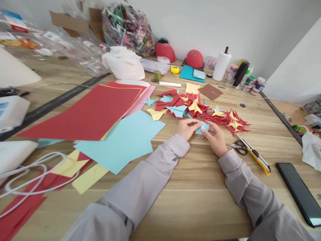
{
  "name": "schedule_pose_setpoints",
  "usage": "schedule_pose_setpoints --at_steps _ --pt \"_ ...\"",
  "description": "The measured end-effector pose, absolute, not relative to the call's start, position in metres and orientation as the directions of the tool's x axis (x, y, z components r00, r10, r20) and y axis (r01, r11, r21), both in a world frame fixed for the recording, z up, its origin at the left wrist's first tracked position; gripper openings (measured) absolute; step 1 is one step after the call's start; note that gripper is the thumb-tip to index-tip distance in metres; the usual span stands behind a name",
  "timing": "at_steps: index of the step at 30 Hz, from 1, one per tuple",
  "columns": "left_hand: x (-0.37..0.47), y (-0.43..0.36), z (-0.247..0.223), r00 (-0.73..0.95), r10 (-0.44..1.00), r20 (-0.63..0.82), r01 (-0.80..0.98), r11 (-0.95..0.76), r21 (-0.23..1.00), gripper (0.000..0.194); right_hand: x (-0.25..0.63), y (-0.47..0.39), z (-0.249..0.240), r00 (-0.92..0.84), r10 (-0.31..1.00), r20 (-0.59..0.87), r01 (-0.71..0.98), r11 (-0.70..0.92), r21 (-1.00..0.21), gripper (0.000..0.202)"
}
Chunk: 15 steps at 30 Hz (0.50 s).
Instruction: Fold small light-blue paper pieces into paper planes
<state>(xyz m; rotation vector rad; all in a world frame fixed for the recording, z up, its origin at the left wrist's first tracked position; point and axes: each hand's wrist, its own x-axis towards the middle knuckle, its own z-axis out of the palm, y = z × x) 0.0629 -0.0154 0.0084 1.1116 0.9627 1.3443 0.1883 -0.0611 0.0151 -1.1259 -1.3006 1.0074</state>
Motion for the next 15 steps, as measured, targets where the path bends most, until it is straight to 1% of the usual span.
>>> schedule_pose_setpoints --at_steps 4,13,15 --pt "0.0632 -0.0172 0.0102 0.035 0.994 0.105 -0.220 -0.095 0.971 0.026 0.1893 -0.0598 0.0124 0.046 0.982 0.181 0.076 0.178 -0.981 0.043" --pt "0.0634 -0.0172 0.0091 0.031 0.990 0.139 -0.193 -0.131 0.972 0.024 0.1898 -0.0585 0.0084 0.065 0.981 0.180 0.120 0.172 -0.978 0.043" --pt "0.0635 -0.0167 0.0086 0.037 0.988 0.149 -0.188 -0.139 0.972 0.024 0.1911 -0.0583 0.0080 0.076 0.977 0.199 0.126 0.189 -0.974 0.045"
